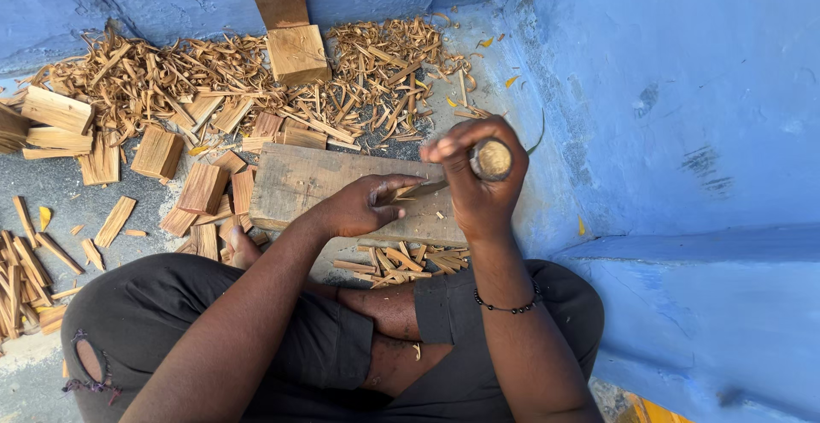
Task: The person sits on the floor and uses a chisel and a wooden mallet to carve small rectangular pieces of wood. They repeatedly strike the chisel to shape the wood, creating wood shavings that accumulate on the floor.
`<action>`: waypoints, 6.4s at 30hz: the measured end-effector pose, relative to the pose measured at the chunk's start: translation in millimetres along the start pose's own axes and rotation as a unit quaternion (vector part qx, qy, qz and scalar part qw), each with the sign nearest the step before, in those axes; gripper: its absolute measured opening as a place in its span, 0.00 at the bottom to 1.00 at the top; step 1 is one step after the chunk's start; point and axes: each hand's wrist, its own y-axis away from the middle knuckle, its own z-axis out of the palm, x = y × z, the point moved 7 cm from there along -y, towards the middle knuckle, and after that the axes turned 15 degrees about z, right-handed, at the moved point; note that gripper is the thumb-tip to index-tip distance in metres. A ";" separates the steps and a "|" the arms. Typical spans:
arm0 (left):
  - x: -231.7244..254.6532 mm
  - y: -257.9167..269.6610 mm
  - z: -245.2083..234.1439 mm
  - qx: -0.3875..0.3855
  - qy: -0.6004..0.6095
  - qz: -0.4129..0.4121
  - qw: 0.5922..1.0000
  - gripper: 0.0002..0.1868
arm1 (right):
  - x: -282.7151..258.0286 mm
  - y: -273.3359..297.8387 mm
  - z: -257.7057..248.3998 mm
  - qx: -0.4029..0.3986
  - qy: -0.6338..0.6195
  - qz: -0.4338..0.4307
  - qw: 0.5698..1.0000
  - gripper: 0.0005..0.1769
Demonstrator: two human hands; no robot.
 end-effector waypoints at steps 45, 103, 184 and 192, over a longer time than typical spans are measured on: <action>19.4 5.3 -1.9 0.070 -0.198 0.068 0.975 0.19 | 0.8 10.1 28.2 0.034 0.094 -0.008 0.995 0.15; 8.6 7.9 6.0 0.067 -0.134 0.038 0.988 0.14 | -90.2 -31.1 103.2 -0.234 0.598 0.096 0.761 0.32; 52.8 23.9 -21.3 0.137 -0.247 0.102 0.954 0.20 | 88.7 19.0 -62.8 0.145 -0.037 0.198 0.969 0.18; 51.3 20.0 -16.4 0.142 -0.288 0.071 0.944 0.17 | 102.6 15.4 -51.0 -0.061 -0.005 0.190 0.980 0.26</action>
